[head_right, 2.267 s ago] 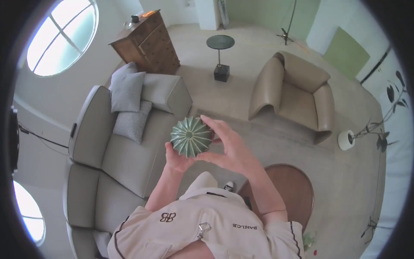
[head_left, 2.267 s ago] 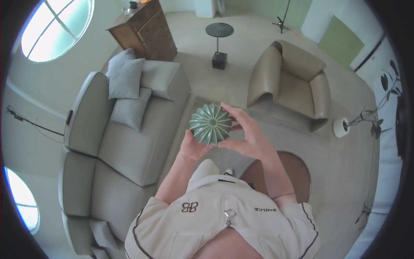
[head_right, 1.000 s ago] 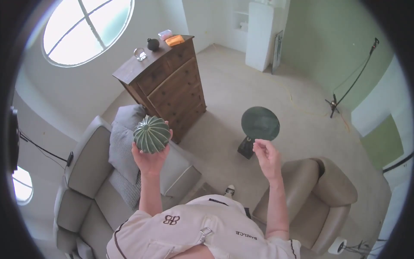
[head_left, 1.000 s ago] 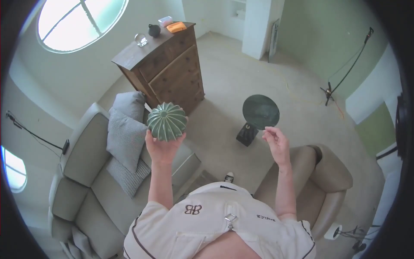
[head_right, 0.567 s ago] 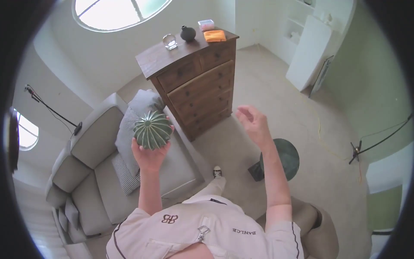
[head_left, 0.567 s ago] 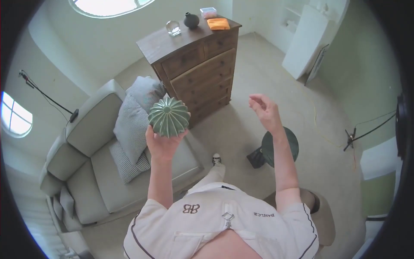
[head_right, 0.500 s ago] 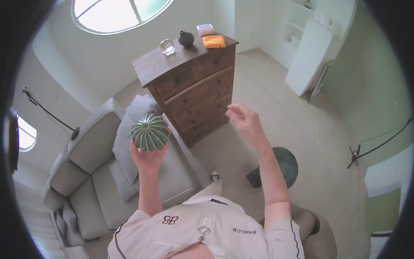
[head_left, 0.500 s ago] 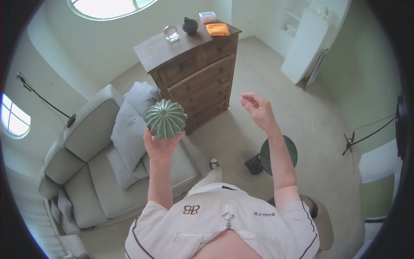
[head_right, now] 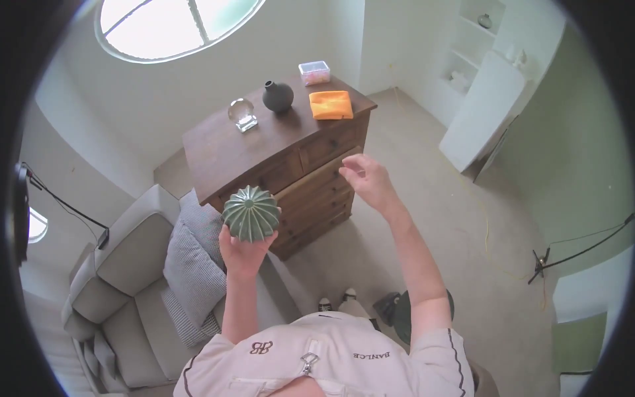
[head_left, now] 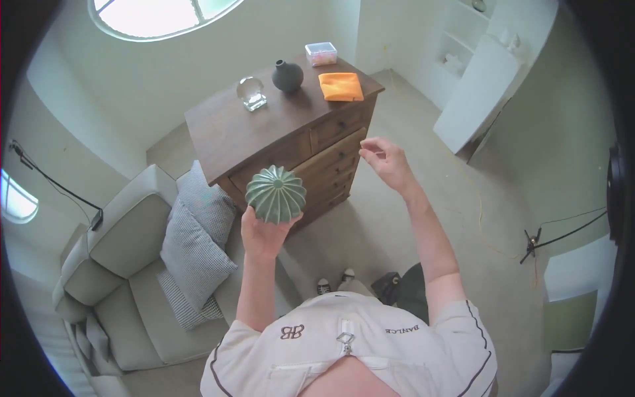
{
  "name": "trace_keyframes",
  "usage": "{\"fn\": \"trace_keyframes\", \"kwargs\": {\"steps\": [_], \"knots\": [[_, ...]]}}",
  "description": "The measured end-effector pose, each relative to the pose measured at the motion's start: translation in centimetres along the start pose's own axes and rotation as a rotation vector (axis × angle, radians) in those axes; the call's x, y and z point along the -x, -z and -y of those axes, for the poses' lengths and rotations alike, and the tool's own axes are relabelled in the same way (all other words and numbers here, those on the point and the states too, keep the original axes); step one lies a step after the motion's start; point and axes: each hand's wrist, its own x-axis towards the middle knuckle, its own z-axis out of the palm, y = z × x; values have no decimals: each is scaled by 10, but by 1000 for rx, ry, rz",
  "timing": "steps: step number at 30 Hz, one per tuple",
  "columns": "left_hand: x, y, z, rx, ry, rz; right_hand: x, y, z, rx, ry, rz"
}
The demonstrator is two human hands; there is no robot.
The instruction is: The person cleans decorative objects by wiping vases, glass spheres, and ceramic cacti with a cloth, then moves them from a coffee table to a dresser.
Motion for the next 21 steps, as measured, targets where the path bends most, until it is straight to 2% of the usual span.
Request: {"fn": "trace_keyframes", "kwargs": {"steps": [6,12,14,18,21], "knots": [[-44,6,-3,-54,-70,-42,-142,-11,-36,260,292,-135],[-88,-3,5,-16,-172,-140,-224,-9,-54,744,358,101],[-101,-4,13,-47,-185,-160,-233,-9,-54,861,415,88],[-107,5,22,-67,-186,-210,-250,-12,-63,809,507,61],[-116,0,24,-167,-166,-130,-234,1,-45,536,451,-27]]}}
